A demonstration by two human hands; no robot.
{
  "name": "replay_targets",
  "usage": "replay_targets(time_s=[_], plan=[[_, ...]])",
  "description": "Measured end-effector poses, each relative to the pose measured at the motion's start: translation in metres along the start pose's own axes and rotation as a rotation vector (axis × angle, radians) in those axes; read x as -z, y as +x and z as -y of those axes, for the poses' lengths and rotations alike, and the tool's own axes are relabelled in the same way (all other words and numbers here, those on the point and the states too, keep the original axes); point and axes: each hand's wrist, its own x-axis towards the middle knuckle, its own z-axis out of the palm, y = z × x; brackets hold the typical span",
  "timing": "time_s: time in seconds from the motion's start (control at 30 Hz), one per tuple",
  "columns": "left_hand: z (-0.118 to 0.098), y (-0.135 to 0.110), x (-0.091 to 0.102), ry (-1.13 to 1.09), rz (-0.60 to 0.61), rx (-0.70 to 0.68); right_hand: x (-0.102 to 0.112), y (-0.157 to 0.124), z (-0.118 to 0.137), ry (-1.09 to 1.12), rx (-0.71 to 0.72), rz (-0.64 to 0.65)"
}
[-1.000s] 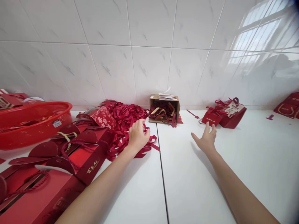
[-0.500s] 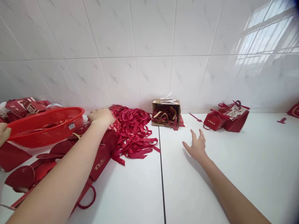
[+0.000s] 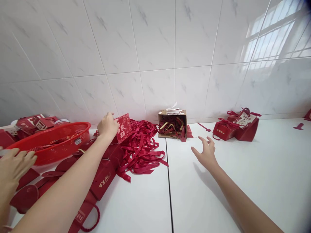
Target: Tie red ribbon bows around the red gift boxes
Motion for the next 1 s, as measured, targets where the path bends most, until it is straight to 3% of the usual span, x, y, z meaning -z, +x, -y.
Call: replay_targets(time_s=[0.1, 0.2, 0.3, 0.4, 0.53, 0.63, 0.73, 0.83, 1.0], plan=[[-0.032, -0.003, 0.017, -0.117, -0.12, -0.137, 0.008, 0.01, 0.036, 0.276, 0.029, 0.016], [-0.066, -0.023, 0.035, -0.282, -0.138, -0.274, 0.015, 0.022, 0.077, 0.488, 0.19, -0.003], [-0.093, -0.058, 0.048, -0.378, -0.065, -0.37, 0.021, 0.028, 0.108, 0.716, 0.285, 0.053], [-0.106, -0.09, 0.052, -0.511, 0.025, -0.448, 0.024, 0.026, 0.124, 0.914, 0.282, 0.21], [-0.113, -0.103, 0.045, -0.876, 0.079, -0.341, 0.024, 0.018, 0.134, 1.139, 0.155, 0.391], [-0.118, -0.098, 0.033, -1.203, 0.323, -0.209, 0.022, 0.013, 0.145, 1.221, 0.12, 0.333], [-0.119, -0.092, 0.019, -1.368, 0.558, -0.124, 0.019, 0.013, 0.156, 1.197, 0.123, 0.312], [-0.112, -0.083, 0.012, -1.37, 0.487, -0.09, 0.014, 0.022, 0.159, 1.078, 0.17, 0.326], [-0.091, -0.069, 0.027, -1.197, 0.039, -0.007, -0.004, 0.067, 0.12, 0.709, 0.25, 0.093]])
